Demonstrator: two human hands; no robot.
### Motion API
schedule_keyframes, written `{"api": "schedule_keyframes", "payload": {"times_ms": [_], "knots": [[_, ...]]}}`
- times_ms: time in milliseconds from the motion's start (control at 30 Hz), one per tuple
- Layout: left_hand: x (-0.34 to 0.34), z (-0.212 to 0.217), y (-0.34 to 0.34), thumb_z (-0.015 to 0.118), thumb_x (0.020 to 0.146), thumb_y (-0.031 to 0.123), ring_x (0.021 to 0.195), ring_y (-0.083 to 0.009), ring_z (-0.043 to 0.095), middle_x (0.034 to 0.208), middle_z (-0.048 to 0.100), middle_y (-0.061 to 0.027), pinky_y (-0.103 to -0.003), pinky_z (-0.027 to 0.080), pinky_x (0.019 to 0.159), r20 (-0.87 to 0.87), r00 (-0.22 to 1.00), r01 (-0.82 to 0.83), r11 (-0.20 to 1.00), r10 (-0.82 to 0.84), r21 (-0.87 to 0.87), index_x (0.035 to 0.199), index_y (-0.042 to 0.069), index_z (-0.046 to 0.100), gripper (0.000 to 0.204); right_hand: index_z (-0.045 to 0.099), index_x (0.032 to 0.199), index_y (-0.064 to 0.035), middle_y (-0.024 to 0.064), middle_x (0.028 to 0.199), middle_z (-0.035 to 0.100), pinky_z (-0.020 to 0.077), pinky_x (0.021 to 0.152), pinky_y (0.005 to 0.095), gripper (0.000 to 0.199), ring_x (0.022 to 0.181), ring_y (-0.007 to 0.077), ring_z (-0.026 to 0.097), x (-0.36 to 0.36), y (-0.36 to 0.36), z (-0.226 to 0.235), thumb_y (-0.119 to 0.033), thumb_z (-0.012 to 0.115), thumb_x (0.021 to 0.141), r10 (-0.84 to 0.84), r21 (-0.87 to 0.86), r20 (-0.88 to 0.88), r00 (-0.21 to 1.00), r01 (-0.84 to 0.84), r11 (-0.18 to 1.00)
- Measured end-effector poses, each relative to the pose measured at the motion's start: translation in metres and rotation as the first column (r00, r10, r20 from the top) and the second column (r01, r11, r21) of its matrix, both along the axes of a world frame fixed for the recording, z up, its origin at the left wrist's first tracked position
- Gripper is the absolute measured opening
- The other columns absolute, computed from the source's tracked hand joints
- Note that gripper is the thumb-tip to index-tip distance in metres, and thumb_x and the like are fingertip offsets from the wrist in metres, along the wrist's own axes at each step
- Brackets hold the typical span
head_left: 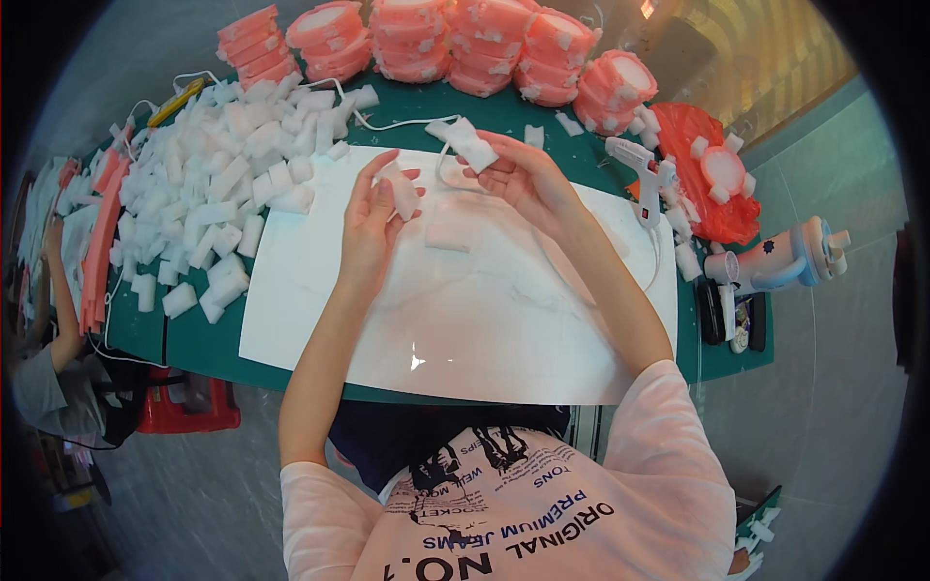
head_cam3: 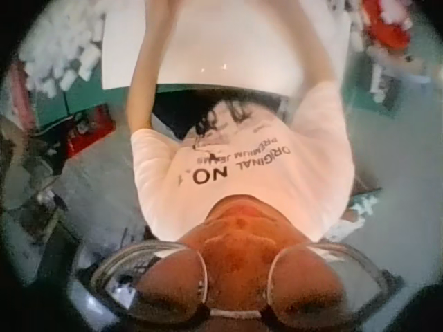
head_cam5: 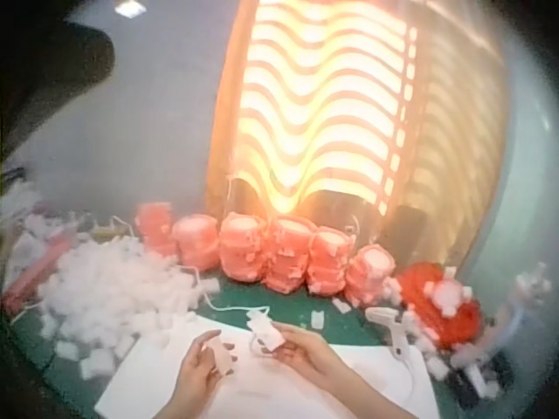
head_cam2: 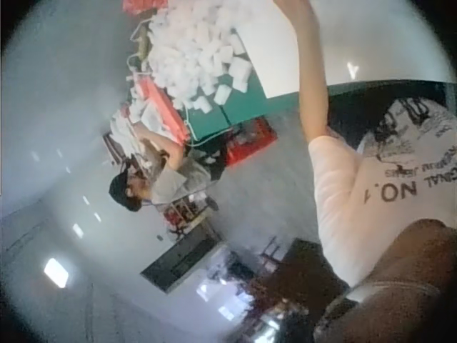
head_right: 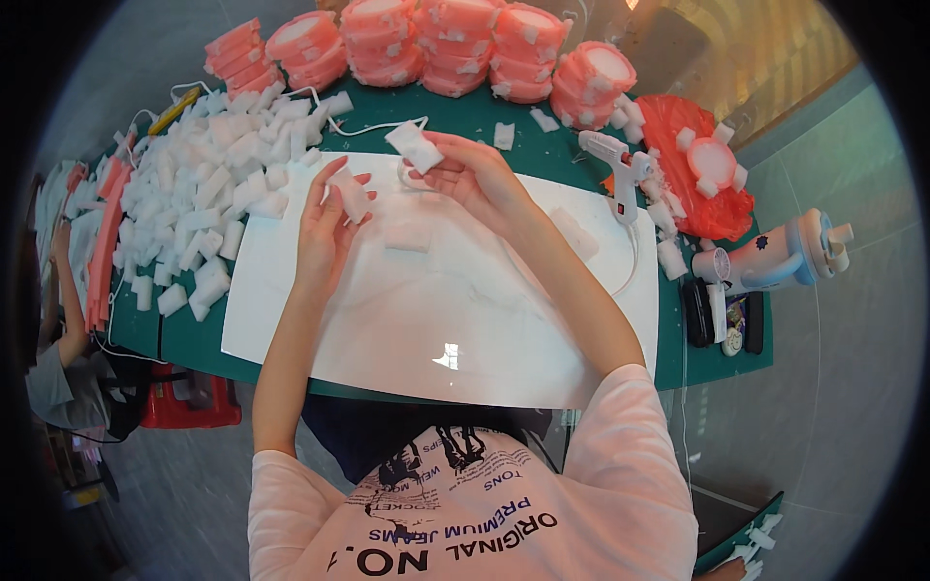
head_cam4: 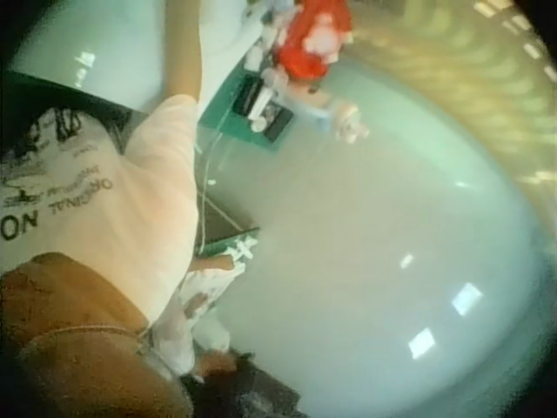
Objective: The person applies hot glue to foam pieces using a glue gun and presses and joins the foam pieces together by hand.
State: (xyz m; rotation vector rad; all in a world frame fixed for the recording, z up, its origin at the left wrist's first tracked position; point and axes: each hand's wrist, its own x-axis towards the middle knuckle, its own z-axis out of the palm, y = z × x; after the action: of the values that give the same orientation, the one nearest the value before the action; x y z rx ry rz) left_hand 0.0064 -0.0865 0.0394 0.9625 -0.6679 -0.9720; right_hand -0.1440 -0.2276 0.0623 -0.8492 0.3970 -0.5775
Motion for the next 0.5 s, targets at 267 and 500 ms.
{"api": "schedule_keyframes", "payload": {"times_ms": [267, 500], "knots": [[-0.001, 0.0, 0.002, 0.055, 0.09, 0.022, 0.092, -0.0116, 0.056, 0.104, 0.058, -0.0075, -0.024, 0.046, 0.07, 0.099, 0.99, 0.09, 0.992, -0.098, 0.085, 0.119, 0.008, 0.047, 0.033, 0.057, 0.098, 0.0005, 0.0119, 0.089, 0.062, 0.0508, 0.068, 0.0279, 0.016, 0.078, 0.0155, 0.063, 0.009, 0.059, 0.014, -0.009, 0.059, 0.085, -0.192, -0.683, -0.449, 0.873, -0.197, 0.703], [0.009, 0.0, 0.002, 0.051, 0.089, 0.026, 0.074, -0.0078, 0.052, 0.083, 0.055, -0.0025, -0.023, 0.042, 0.061, -0.131, 0.987, -0.097, 0.995, 0.096, -0.006, 0.107, 0.009, 0.049, 0.024, 0.055, 0.101, -0.0056, 0.0075, 0.101, 0.051, 0.0443, 0.08, 0.0242, 0.024, 0.094, 0.0151, 0.051, -0.111, 0.138, 0.132, -0.023, 0.056, 0.086, 0.047, -0.742, 0.618, 0.785, 0.562, 0.364]]}}
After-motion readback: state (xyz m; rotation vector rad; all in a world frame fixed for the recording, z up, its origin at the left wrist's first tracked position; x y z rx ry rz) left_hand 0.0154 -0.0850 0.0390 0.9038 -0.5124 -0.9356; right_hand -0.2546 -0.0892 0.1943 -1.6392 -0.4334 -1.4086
